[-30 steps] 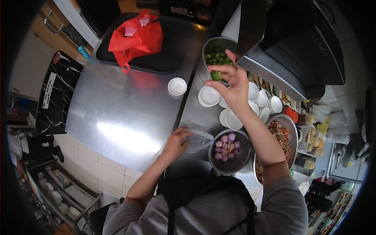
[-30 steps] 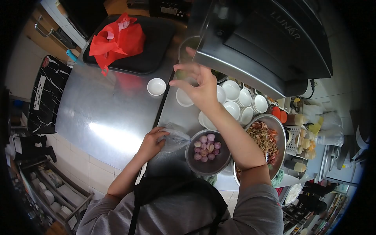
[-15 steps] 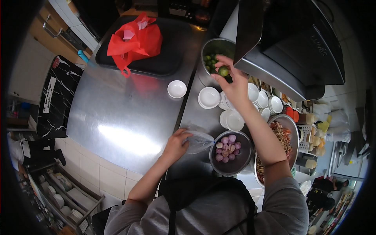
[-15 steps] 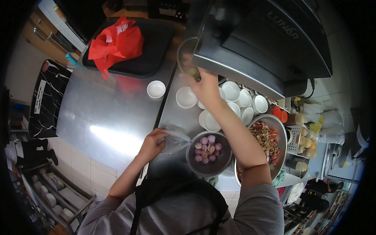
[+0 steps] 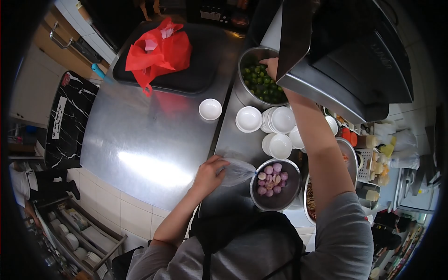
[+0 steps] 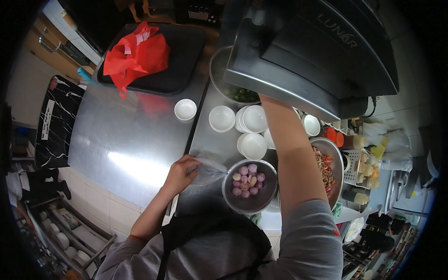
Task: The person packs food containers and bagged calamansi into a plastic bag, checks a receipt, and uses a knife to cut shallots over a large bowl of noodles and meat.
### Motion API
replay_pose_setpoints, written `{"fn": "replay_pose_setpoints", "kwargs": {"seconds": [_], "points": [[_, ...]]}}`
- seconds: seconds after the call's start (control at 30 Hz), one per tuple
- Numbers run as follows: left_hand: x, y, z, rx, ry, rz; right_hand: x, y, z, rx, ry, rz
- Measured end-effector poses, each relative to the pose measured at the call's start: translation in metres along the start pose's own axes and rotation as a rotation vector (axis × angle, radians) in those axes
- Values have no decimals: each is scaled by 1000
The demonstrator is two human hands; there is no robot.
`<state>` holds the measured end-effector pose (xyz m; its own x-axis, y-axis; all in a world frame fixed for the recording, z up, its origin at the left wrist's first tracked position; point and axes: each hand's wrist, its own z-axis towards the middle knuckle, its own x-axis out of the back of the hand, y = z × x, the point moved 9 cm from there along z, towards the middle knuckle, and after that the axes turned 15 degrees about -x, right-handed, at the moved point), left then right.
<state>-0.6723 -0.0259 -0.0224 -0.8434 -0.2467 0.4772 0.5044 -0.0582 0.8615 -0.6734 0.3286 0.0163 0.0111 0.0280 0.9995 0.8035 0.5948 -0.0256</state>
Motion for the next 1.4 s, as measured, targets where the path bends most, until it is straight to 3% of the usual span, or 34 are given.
{"fn": "replay_pose_setpoints", "kwargs": {"seconds": [0.03,0.17,0.27,0.33,0.37,0.43,0.53,0.6,0.73,0.9,0.97,1.1,1.17,1.3,1.4], "points": [[1,0,1,-6,1,5,-13,-5,5,109,60,-25],[2,-2,1,14,9,0,-36,-5,15,71,108,-68],[3,-2,-4,8,34,-6,-16,3,7,57,150,84],[3,-3,-5,25,22,-11,-29,30,4,-234,-368,1118],[2,-6,-7,28,21,-14,14,4,-36,-169,-515,1304],[0,-8,-9,-1,31,-1,10,1,-44,-74,-617,1432],[-3,-6,-10,1,10,4,-29,23,-46,-327,-914,2040],[-4,-3,-9,-12,-1,14,62,-24,-92,205,-857,1801],[-2,3,-8,-10,-9,20,50,-11,-87,142,-774,1764],[0,1,-11,-43,19,46,50,25,-68,2,-490,1838],[1,1,-12,-49,22,57,44,46,-56,-67,-308,1658],[0,-4,-13,-3,-6,32,26,68,-36,-159,66,512],[-1,-6,-13,12,-10,24,4,62,-35,-154,89,210],[0,-9,-11,33,-7,22,-25,55,-28,-114,78,-4],[0,-8,-11,18,6,43,-24,54,-23,-103,1,150]]}}
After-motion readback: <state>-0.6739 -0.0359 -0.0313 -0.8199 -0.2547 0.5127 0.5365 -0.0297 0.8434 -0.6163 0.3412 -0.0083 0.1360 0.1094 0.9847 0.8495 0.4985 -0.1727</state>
